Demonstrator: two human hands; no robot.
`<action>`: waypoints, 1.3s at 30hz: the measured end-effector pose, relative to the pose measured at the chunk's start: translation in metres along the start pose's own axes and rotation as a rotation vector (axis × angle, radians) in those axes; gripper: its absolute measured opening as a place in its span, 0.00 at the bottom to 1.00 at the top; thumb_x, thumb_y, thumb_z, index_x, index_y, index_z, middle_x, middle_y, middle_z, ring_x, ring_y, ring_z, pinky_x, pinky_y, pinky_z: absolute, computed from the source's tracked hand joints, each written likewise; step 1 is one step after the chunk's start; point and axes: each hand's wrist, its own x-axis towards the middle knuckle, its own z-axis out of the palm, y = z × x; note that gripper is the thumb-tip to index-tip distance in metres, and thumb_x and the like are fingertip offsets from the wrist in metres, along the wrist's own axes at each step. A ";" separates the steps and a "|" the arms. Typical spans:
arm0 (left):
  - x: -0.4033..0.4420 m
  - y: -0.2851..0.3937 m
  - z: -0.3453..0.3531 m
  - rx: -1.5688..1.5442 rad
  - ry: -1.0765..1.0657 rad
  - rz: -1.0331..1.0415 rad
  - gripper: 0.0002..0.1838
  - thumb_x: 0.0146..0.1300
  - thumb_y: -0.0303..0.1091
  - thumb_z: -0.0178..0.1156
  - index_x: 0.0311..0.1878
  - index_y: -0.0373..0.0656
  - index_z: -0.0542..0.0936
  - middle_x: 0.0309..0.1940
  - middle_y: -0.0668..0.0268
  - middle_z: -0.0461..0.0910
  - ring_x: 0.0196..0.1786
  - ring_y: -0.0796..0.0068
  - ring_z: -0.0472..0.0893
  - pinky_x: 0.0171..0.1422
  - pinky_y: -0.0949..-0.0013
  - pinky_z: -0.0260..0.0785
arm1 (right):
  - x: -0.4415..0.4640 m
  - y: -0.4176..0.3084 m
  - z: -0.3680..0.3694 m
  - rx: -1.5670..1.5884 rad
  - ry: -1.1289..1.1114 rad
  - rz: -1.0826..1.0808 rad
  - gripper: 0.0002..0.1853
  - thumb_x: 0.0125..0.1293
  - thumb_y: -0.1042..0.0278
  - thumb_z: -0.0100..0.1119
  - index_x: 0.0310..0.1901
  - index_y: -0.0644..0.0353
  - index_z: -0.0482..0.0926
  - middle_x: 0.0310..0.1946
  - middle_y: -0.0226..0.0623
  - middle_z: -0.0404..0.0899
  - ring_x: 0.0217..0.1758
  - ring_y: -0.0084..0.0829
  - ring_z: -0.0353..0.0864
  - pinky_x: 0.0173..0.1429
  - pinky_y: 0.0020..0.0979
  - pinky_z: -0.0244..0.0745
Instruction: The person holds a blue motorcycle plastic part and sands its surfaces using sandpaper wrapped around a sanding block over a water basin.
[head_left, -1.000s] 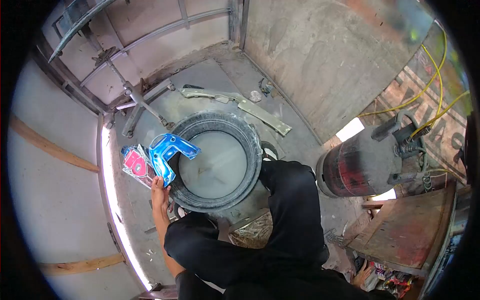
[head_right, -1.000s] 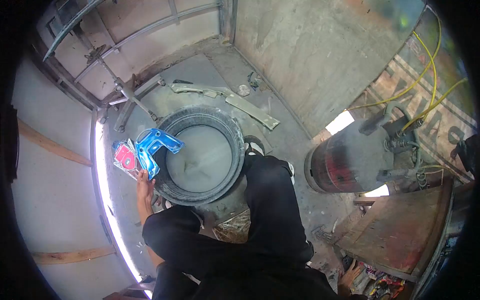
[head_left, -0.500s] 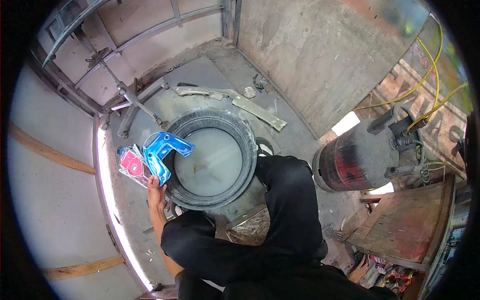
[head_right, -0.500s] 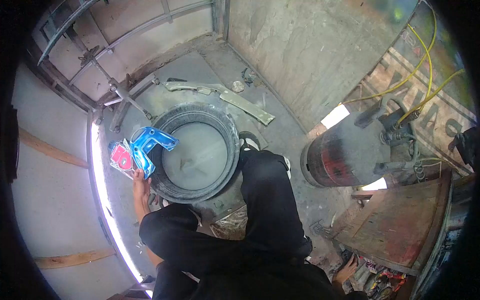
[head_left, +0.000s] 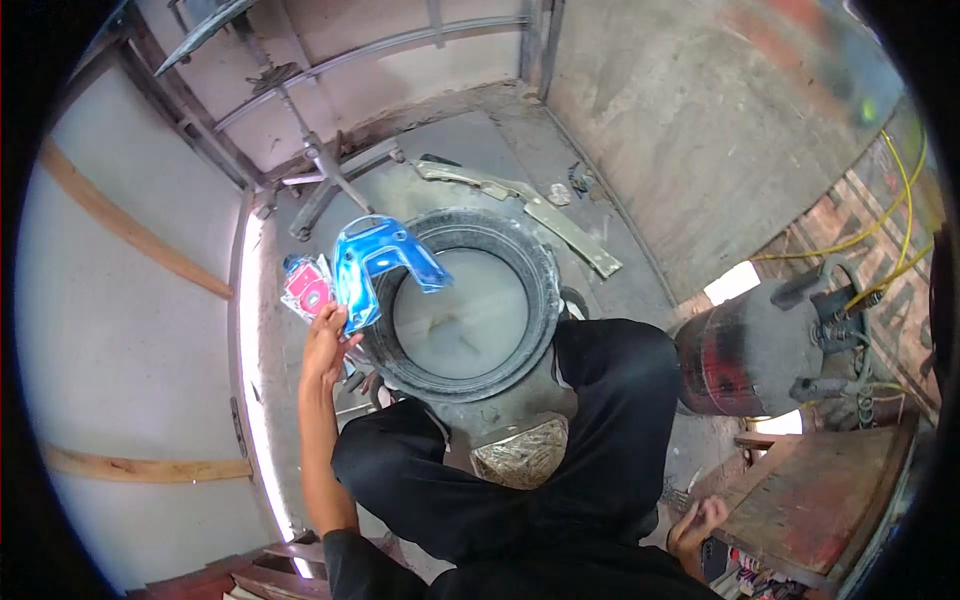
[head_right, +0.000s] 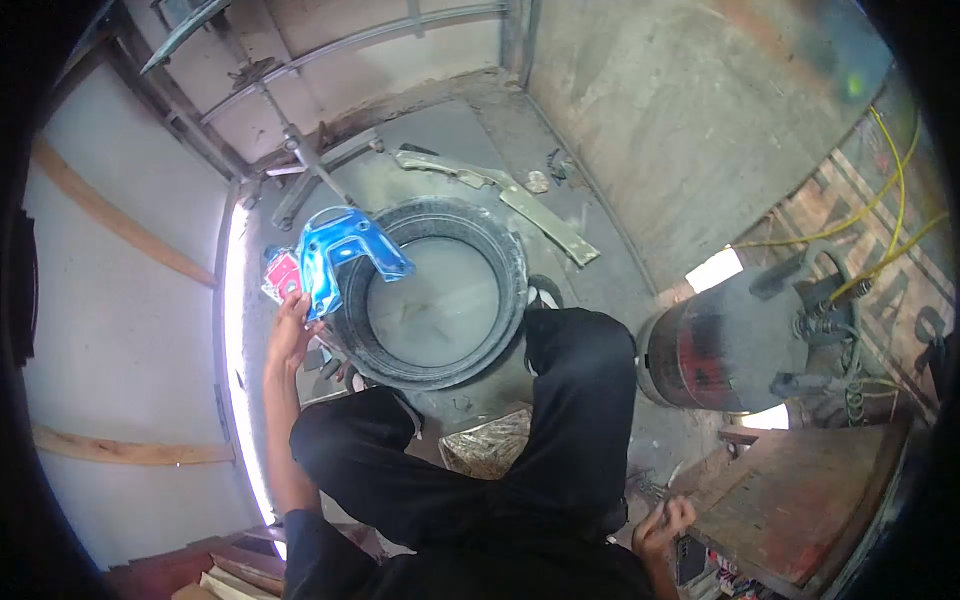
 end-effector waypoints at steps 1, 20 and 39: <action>-0.007 0.015 0.008 0.085 -0.056 -0.009 0.10 0.74 0.42 0.59 0.52 0.51 0.77 0.41 0.79 0.76 0.45 0.85 0.75 0.50 0.68 0.76 | 0.058 -0.021 0.016 0.118 0.086 -0.031 0.24 0.71 0.84 0.51 0.66 0.62 0.60 0.61 0.51 0.61 0.61 0.44 0.68 0.68 0.46 0.65; 0.060 0.050 0.092 0.315 -0.323 -0.287 0.06 0.77 0.43 0.54 0.44 0.56 0.78 0.37 0.81 0.74 0.42 0.84 0.70 0.51 0.69 0.63 | 0.339 -0.256 0.328 1.133 -1.043 0.813 0.52 0.64 0.33 0.66 0.76 0.65 0.56 0.63 0.42 0.78 0.63 0.31 0.74 0.65 0.36 0.65; 0.045 -0.253 0.152 1.087 -0.047 -0.138 0.14 0.71 0.40 0.53 0.47 0.42 0.83 0.46 0.47 0.85 0.52 0.43 0.84 0.58 0.46 0.75 | 0.340 -0.252 0.349 1.181 -0.506 0.695 0.16 0.76 0.59 0.58 0.53 0.64 0.81 0.41 0.29 0.83 0.42 0.19 0.77 0.50 0.26 0.72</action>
